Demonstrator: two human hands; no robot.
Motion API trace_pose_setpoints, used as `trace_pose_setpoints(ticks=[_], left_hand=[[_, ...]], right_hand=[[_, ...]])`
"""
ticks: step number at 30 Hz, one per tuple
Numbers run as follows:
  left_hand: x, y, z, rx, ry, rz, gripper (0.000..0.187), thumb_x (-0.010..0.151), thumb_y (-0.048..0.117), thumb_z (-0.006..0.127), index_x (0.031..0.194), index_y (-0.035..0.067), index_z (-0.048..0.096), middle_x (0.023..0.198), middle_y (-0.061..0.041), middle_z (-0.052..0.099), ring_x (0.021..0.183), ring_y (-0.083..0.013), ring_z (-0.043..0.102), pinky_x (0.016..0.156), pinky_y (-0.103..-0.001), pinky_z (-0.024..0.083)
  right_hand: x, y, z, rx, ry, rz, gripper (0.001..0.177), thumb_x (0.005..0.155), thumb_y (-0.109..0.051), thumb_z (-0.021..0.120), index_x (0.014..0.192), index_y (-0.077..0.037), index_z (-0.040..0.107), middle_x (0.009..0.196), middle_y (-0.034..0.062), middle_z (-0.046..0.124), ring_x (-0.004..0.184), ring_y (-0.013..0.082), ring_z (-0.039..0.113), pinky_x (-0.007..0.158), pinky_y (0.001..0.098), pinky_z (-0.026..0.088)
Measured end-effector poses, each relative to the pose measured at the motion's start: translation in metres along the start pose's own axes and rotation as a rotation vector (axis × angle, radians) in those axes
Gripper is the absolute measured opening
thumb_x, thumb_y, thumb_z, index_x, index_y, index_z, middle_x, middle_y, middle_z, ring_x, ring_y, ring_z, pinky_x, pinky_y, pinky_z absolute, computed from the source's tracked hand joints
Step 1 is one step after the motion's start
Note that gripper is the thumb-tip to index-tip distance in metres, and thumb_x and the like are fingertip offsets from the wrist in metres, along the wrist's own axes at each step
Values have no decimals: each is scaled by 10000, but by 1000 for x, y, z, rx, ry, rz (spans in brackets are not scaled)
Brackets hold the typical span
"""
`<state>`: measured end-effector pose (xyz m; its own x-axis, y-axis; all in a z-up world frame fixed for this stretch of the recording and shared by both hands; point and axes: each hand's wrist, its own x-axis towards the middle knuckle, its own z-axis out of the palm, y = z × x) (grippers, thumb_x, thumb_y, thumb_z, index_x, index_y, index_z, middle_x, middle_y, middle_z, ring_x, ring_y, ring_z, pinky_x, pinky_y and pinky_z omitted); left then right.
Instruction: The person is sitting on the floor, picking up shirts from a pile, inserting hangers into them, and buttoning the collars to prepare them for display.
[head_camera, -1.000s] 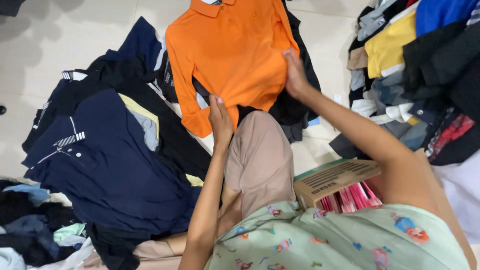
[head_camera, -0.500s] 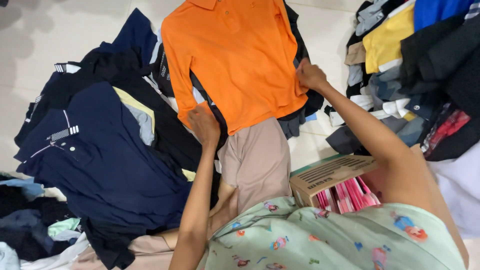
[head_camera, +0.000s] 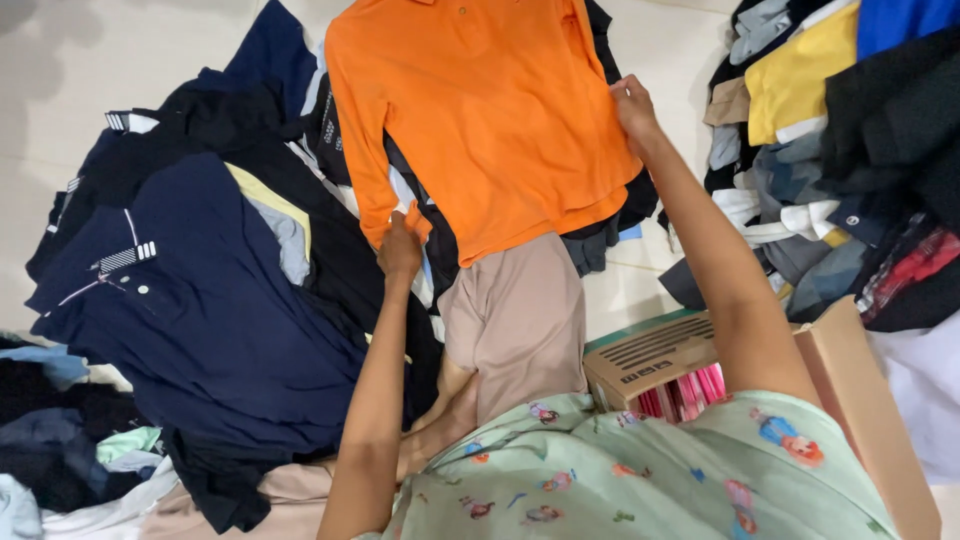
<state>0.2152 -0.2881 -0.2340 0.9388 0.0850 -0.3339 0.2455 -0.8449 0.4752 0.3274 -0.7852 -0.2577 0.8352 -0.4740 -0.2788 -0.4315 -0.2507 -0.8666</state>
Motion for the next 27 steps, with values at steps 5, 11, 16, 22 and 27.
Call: trace_pose_setpoints(ticks=[5,11,16,22,27], left_hand=[[-35,40,-37,-58,195,96,224,1073,197,517,1281,113,510,1078,-227,636,1058,-475,656,877,-558,512],[-103,132,-84,-227,366,570,137,970,125,582,1100,122,622,991,-161,497,976,-417,546,902,-496,467],[-124,150,-57,-147,-138,861,287,866,274,619,1124,148,629,982,-64,471,1033,-281,489,1038,-462,322],[-138,163,-49,-55,74,680,586,1023,515,467,1439,103,489,1131,-157,482,1051,-354,483,871,-460,404],[-115,145,-24,-35,-335,440,726,987,667,255,1631,341,176,1720,-133,130,1512,-537,136,1150,-682,172]], right_hand=[[-35,-13,-8,388,-267,257,296,963,-197,652,1200,-20,630,1035,159,677,942,294,753,750,408,664],[30,77,46,-274,-41,74,263,905,-285,677,1099,-125,755,1094,233,685,1049,451,688,782,536,606],[-6,53,22,-374,-1,-13,160,948,-335,623,1047,-287,740,1039,123,709,978,375,720,788,457,602],[-30,-24,-17,-349,5,-462,118,921,-191,566,855,-261,499,724,-106,546,682,94,567,686,334,411],[-39,-101,-59,-367,419,-879,526,1169,-545,354,1506,-158,475,616,12,567,490,232,572,521,419,395]])
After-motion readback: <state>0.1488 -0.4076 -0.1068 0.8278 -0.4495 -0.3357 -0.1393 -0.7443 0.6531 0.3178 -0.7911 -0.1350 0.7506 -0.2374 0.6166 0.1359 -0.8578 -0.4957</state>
